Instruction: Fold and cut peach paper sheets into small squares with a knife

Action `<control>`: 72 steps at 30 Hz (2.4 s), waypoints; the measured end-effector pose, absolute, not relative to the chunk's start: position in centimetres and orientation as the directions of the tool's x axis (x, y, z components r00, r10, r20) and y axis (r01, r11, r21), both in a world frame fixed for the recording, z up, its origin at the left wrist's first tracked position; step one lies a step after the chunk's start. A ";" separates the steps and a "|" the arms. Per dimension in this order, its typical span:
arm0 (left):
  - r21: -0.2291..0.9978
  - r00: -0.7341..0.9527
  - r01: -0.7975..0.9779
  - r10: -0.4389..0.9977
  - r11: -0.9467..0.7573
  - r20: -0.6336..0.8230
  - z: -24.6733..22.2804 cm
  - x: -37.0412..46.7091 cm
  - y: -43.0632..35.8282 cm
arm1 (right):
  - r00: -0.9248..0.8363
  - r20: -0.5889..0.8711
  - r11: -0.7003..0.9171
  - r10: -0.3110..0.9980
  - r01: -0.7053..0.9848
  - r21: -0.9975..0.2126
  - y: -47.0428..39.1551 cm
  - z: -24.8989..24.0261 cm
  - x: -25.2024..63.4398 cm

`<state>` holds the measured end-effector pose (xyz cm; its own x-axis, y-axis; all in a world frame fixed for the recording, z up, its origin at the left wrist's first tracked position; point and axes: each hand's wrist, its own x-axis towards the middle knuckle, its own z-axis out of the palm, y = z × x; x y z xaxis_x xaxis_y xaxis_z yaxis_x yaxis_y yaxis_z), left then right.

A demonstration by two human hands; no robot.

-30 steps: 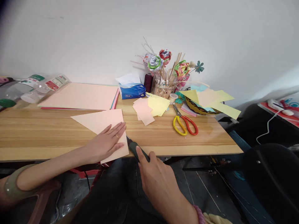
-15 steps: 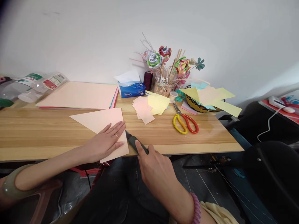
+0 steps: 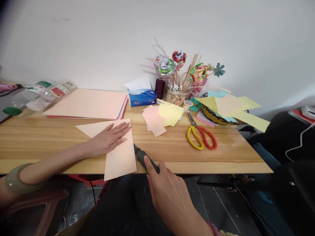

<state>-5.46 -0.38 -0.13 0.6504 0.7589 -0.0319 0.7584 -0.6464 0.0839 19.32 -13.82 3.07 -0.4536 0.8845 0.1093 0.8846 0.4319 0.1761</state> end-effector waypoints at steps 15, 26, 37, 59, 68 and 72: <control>0.073 0.654 0.756 0.755 -0.651 -0.046 -0.3 -5.4 -0.7 | -0.485 0.180 0.466 0.856 0.874 0.138 -12.7 2.4 19.2; 0.051 0.640 0.768 0.764 -0.638 -0.082 -0.1 -5.1 -0.7 | -0.483 0.184 0.457 0.856 0.873 0.170 -12.1 2.3 19.3; 0.063 0.639 0.769 0.765 -0.636 -0.079 -0.2 -5.1 -0.7 | -0.482 0.142 0.452 0.865 0.869 0.200 -10.8 2.3 18.9; 0.099 0.627 0.778 0.777 -0.621 -0.055 -0.4 -4.9 -0.8 | -0.457 0.084 0.429 0.885 0.873 0.233 -8.2 2.2 17.8; 0.095 0.636 0.771 0.768 -0.629 -0.075 -0.4 -4.9 -0.6 | -0.459 0.069 0.428 0.886 0.866 0.258 -7.0 2.3 17.5; 0.085 0.645 0.763 0.764 -0.641 -0.035 -0.8 -4.9 -0.6 | -0.453 0.048 0.427 0.890 0.867 0.256 -6.4 2.3 17.4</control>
<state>-4.89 -0.63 -0.76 0.6447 0.7637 -0.0348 0.7633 -0.6405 0.0846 17.39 -6.42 2.26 -0.4528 0.8903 0.0482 0.8671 0.4271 0.2564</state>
